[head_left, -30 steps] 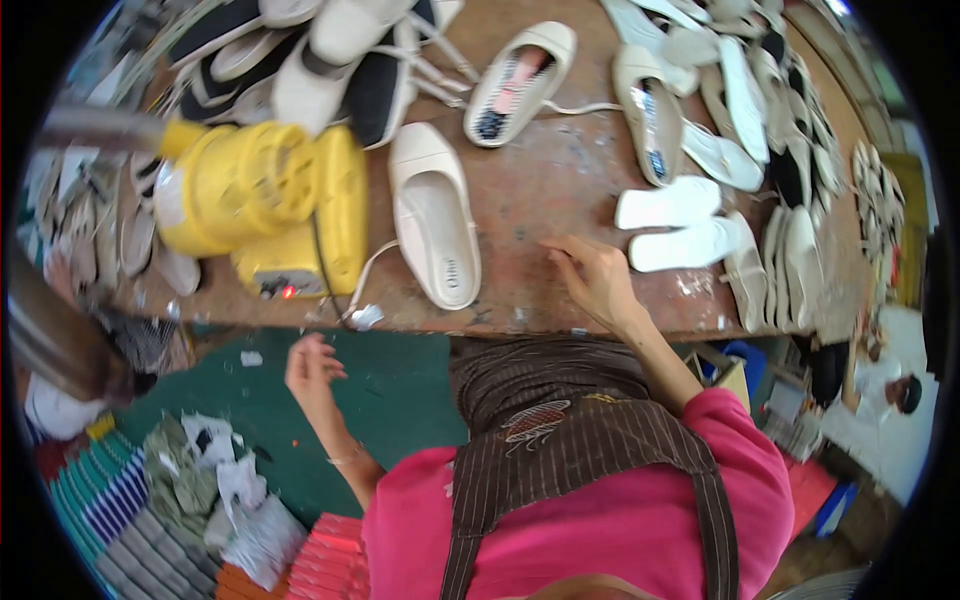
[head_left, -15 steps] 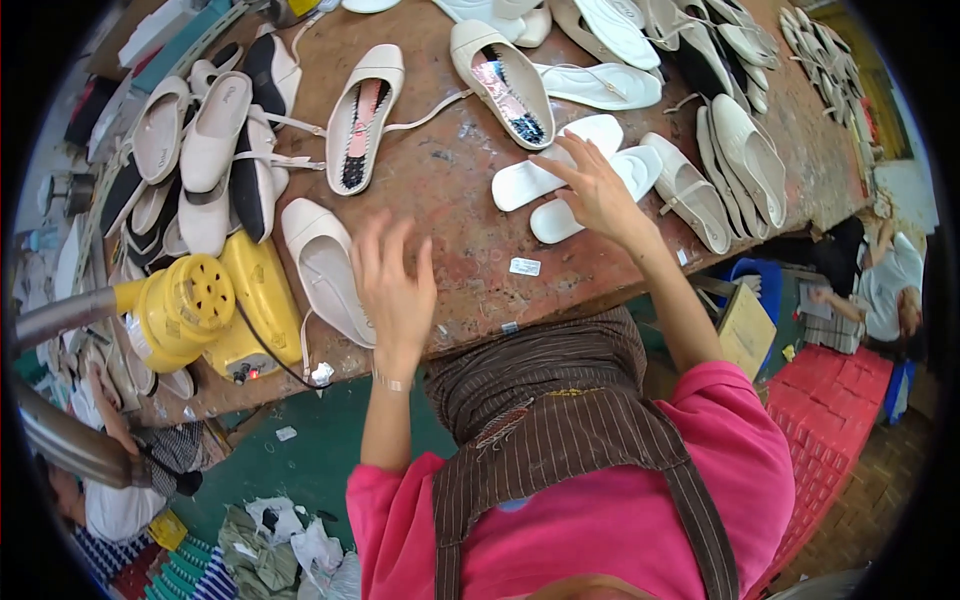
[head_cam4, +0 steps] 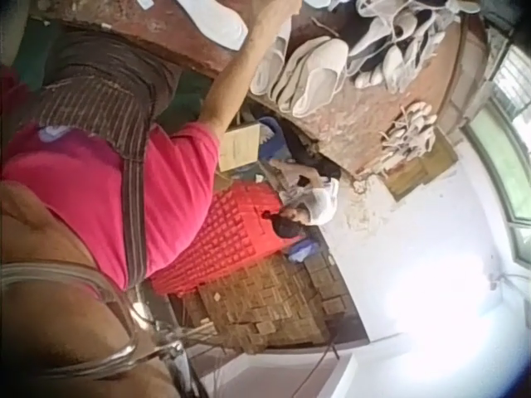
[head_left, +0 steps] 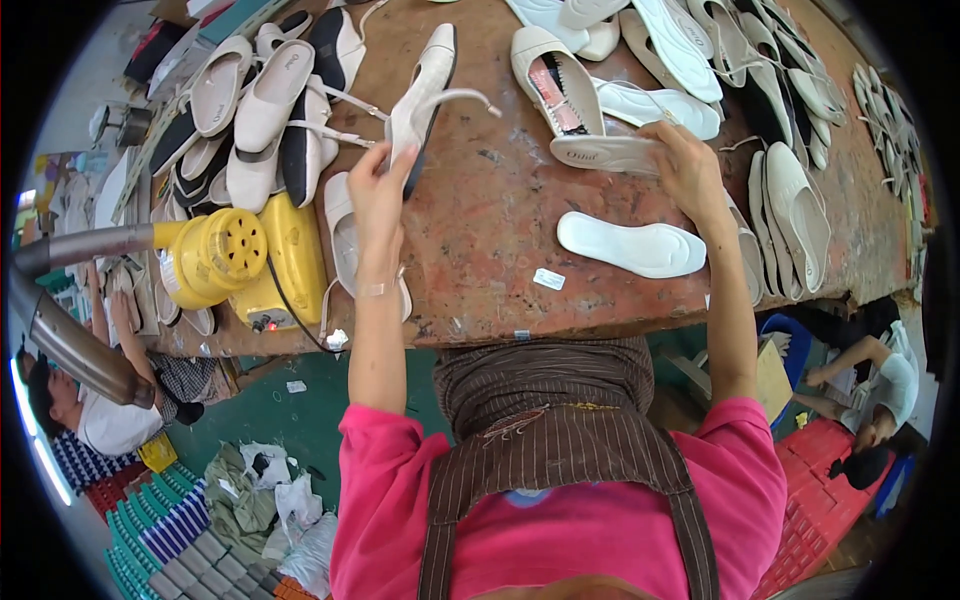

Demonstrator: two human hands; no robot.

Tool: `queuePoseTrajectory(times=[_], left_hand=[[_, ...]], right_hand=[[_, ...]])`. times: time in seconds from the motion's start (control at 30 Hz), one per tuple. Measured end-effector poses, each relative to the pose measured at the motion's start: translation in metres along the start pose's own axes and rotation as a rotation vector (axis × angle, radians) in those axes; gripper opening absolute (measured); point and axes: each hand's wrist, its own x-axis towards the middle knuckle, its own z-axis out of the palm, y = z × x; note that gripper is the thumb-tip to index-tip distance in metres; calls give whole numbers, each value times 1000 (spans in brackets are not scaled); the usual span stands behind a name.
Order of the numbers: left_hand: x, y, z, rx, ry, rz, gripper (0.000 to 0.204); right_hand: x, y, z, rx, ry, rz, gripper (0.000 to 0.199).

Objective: The recorder inserts insoles into white flat shoes and uses a heat gun to finish them at a factory workbench.

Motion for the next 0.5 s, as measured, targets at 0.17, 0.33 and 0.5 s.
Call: queuePoseTrajectory(times=[0.17, 0.33, 0.5], left_hand=[[-109, 13, -25, 349, -119, 188, 15], [-156, -18, -49, 927, -468, 504, 20], [-193, -23, -50, 895, -36, 523, 27]], right_hand=[[0, -15, -24, 139, 368, 4, 30], [-24, -44, -37, 1010, 246, 187, 52], [-45, -81, -3, 721, -115, 142, 42]])
